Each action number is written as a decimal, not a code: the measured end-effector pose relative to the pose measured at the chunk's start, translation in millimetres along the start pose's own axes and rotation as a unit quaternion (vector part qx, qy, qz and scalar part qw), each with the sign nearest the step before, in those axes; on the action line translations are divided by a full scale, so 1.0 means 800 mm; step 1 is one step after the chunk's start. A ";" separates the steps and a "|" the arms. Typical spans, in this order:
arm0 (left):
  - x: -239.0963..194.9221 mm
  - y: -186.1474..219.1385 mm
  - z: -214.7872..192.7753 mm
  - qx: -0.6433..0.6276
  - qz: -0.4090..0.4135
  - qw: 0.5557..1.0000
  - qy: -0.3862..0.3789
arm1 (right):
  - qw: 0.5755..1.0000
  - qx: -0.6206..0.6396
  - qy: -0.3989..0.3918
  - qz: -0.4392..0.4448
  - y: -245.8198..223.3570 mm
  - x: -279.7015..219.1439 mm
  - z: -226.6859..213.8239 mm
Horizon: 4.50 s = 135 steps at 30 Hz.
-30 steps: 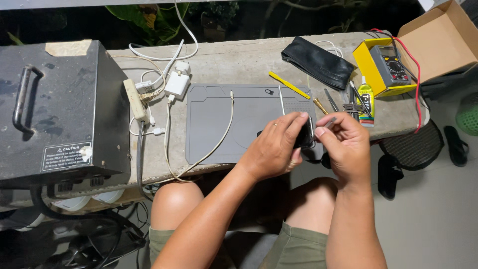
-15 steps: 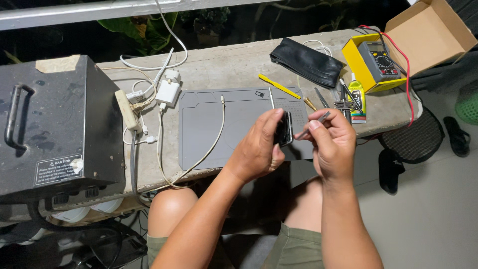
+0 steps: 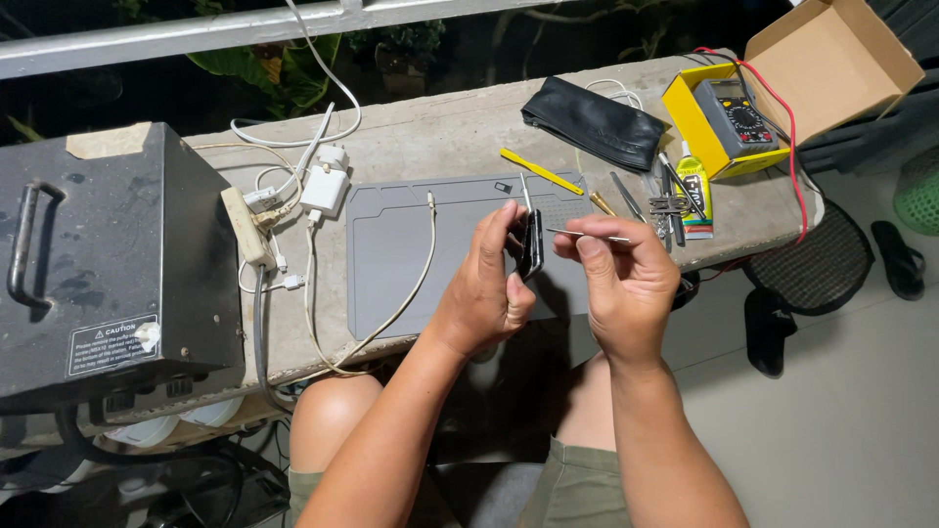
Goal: The person uses a metal prying tool to carefully pry open the edges of a black smartphone. They work around the perimeter to separate the back cover, then lift and remove it to expose the internal components.
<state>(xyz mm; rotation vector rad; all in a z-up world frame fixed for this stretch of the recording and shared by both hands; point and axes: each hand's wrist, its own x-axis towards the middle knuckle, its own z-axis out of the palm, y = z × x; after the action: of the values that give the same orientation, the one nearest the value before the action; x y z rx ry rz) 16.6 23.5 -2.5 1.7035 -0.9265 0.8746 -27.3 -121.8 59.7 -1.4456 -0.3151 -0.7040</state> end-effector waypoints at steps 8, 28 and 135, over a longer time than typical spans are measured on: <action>0.002 0.006 0.004 0.008 0.032 0.999 -0.030 | 0.984 -0.127 -0.110 -0.059 -0.025 0.021 -0.018; -0.005 0.012 0.012 0.026 0.040 0.997 -0.053 | 0.970 -0.240 -0.014 -0.037 -0.004 0.012 -0.010; -0.009 -0.057 -0.045 -0.106 -0.314 0.907 0.258 | 0.892 -0.376 -0.147 -0.203 0.032 -0.049 0.059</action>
<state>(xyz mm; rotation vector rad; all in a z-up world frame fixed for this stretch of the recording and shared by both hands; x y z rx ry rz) 49.1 69.6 -17.4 1.3458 -0.0849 0.6916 -31.5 -67.2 22.4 -2.2746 -0.6385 -1.0080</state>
